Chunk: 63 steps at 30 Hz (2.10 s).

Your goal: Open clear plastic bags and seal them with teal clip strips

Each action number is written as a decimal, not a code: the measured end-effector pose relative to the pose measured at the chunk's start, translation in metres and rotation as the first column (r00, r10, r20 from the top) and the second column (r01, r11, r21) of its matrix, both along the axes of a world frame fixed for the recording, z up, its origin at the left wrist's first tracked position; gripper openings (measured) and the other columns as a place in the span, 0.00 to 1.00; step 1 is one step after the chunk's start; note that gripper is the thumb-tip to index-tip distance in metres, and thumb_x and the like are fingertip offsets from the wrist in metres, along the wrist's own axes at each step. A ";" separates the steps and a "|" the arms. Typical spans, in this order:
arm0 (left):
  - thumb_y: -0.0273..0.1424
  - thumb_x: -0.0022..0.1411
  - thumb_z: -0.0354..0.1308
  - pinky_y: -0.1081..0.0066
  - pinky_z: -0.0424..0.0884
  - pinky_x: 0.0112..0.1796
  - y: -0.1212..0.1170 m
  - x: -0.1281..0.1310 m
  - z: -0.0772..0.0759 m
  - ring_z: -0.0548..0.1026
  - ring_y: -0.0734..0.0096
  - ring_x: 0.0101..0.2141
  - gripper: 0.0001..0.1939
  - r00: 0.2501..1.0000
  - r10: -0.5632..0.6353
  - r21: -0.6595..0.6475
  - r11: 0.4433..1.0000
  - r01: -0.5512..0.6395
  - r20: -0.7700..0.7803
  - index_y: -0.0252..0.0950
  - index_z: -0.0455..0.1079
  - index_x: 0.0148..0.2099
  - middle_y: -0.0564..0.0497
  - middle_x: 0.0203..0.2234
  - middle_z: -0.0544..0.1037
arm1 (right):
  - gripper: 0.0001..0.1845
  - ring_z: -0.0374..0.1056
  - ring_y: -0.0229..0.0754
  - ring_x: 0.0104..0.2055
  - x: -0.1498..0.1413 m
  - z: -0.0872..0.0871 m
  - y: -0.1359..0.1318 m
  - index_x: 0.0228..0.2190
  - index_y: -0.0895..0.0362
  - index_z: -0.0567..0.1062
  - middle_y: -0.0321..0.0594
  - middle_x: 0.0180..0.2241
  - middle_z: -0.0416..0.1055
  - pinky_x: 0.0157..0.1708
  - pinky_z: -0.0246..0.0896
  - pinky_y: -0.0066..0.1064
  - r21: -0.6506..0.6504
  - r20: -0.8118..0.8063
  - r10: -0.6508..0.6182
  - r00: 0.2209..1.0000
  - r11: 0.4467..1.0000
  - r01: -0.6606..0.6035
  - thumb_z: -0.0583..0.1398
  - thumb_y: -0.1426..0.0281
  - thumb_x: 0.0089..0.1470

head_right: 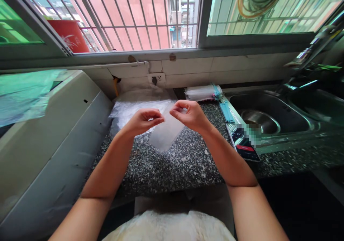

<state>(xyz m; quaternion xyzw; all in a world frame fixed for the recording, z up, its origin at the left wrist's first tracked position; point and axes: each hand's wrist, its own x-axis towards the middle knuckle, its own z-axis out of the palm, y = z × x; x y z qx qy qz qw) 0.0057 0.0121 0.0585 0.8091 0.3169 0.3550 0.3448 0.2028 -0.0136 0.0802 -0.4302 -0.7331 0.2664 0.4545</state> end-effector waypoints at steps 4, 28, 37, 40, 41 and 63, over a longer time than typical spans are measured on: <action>0.36 0.55 0.57 0.75 0.62 0.26 -0.001 -0.001 0.001 0.64 0.78 0.24 0.10 1.000 -0.004 -0.025 1.000 0.004 0.006 0.33 0.71 0.29 0.53 0.21 0.71 | 0.09 0.59 0.33 0.26 0.000 0.000 0.000 0.20 0.57 0.70 0.33 0.21 0.67 0.30 0.56 0.30 0.001 0.013 0.006 1.000 1.000 -0.006 0.60 0.66 0.47; 0.42 0.53 0.61 0.74 0.60 0.24 0.000 0.005 -0.003 0.62 0.78 0.23 0.16 0.969 0.065 -0.093 0.995 -0.044 0.239 0.33 0.69 0.27 0.54 0.19 0.67 | 0.09 0.64 0.36 0.29 -0.005 -0.006 0.002 0.23 0.57 0.72 0.36 0.25 0.71 0.33 0.59 0.31 0.047 0.042 -0.021 0.999 0.999 0.019 0.60 0.64 0.48; 0.46 0.50 0.63 0.74 0.63 0.26 -0.001 0.004 -0.003 0.64 0.78 0.24 0.19 0.957 0.056 -0.147 0.989 -0.015 0.283 0.33 0.69 0.28 0.53 0.21 0.70 | 0.07 0.64 0.35 0.28 -0.006 -0.009 0.002 0.23 0.57 0.72 0.35 0.24 0.71 0.31 0.59 0.31 0.045 0.060 0.025 0.998 0.999 -0.027 0.59 0.66 0.49; 0.46 0.49 0.64 0.74 0.63 0.26 -0.001 0.005 -0.003 0.64 0.78 0.23 0.19 0.953 0.068 -0.127 0.991 -0.031 0.296 0.33 0.70 0.28 0.53 0.21 0.70 | 0.08 0.64 0.35 0.27 -0.007 -0.010 0.002 0.23 0.57 0.73 0.36 0.24 0.71 0.31 0.59 0.30 0.042 0.068 0.037 0.997 0.998 -0.040 0.60 0.66 0.48; 0.45 0.49 0.63 0.74 0.62 0.26 -0.001 0.006 -0.003 0.64 0.78 0.23 0.19 0.951 0.071 -0.115 0.993 -0.037 0.302 0.33 0.70 0.27 0.53 0.20 0.70 | 0.08 0.64 0.35 0.27 -0.007 -0.010 0.002 0.23 0.57 0.73 0.36 0.24 0.71 0.31 0.59 0.30 0.041 0.070 0.040 0.997 0.998 -0.043 0.60 0.66 0.48; 0.44 0.49 0.64 0.76 0.60 0.23 -0.006 0.009 0.001 0.64 0.79 0.22 0.18 0.916 0.091 -0.146 0.989 -0.037 0.391 0.33 0.70 0.26 0.54 0.19 0.69 | 0.08 0.64 0.35 0.27 -0.007 -0.009 0.001 0.23 0.57 0.73 0.35 0.24 0.71 0.30 0.58 0.30 0.086 0.061 0.003 0.998 0.996 -0.008 0.59 0.67 0.49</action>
